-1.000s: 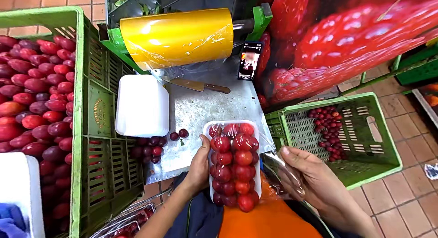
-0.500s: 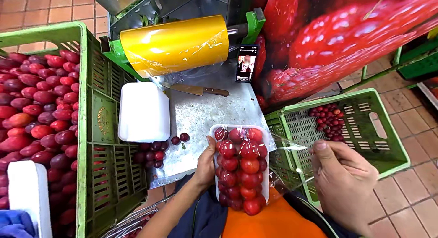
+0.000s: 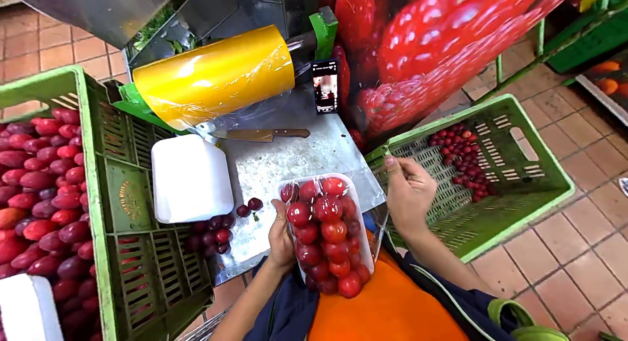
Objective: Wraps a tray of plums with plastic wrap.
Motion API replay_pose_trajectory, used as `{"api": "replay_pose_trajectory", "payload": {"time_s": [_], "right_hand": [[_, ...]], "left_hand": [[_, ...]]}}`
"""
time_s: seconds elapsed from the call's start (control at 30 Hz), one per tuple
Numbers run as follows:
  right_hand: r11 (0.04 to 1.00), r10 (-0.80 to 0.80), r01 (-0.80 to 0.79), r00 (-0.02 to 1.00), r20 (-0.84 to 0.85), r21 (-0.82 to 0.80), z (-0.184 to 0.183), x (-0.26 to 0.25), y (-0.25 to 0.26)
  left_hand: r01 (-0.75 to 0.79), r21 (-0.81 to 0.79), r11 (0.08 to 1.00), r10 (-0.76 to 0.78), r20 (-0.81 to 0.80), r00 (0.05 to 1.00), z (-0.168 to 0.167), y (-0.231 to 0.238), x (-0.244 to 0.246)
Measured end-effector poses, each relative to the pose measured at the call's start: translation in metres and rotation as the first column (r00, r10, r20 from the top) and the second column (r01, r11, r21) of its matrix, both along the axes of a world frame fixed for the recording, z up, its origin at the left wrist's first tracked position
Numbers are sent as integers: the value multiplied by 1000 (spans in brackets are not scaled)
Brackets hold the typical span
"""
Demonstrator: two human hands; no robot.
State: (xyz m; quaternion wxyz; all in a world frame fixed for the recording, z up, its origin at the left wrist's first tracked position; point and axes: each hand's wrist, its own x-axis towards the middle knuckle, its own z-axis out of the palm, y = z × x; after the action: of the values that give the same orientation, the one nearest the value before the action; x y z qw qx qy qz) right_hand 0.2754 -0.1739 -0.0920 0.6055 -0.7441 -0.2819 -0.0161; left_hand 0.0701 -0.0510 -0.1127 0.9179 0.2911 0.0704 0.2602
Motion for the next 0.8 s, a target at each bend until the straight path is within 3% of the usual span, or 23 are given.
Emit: {"api": "replay_pose_trajectory", "payload": {"time_s": [0.13, 0.27, 0.43, 0.53, 0.63, 0.7, 0.73, 0.77, 0.8], "right_hand": [[998, 24, -23, 1000, 13, -50, -24, -5, 13], [991, 134, -134, 991, -25, 17, -50, -16, 41], [945, 326, -320, 941, -94, 71, -42, -50, 68], [940, 337, -304, 891, -303, 152, -39, -65, 86], [948, 317, -237, 773, -550, 214, -32, -72, 101], [911, 409, -254, 652, -638, 325, -27, -75, 97], [850, 527, -348, 572, -628, 397, -26, -76, 85], [739, 655, -534, 428, -623, 410, -25, -73, 66], [538, 735, -760, 209, -645, 366, -24, -63, 45]], "left_hand": [[0, -2, 1000, 0, 33, 999, -3, 0, 1], [-45, 130, 991, 48, -22, 999, -4, 0, 1], [-94, 200, 975, 107, -56, 993, 2, 0, 1], [-160, 274, 948, 205, -141, 969, 7, 1, 1], [-212, 316, 925, 273, -163, 948, 8, 1, -2], [-224, 339, 914, 302, -197, 933, 8, 0, -5], [-217, 350, 911, 304, -217, 928, 8, 0, -6], [-202, 362, 910, 300, -239, 924, 9, 1, -9], [-186, 372, 909, 296, -266, 917, 12, 0, -11]]}}
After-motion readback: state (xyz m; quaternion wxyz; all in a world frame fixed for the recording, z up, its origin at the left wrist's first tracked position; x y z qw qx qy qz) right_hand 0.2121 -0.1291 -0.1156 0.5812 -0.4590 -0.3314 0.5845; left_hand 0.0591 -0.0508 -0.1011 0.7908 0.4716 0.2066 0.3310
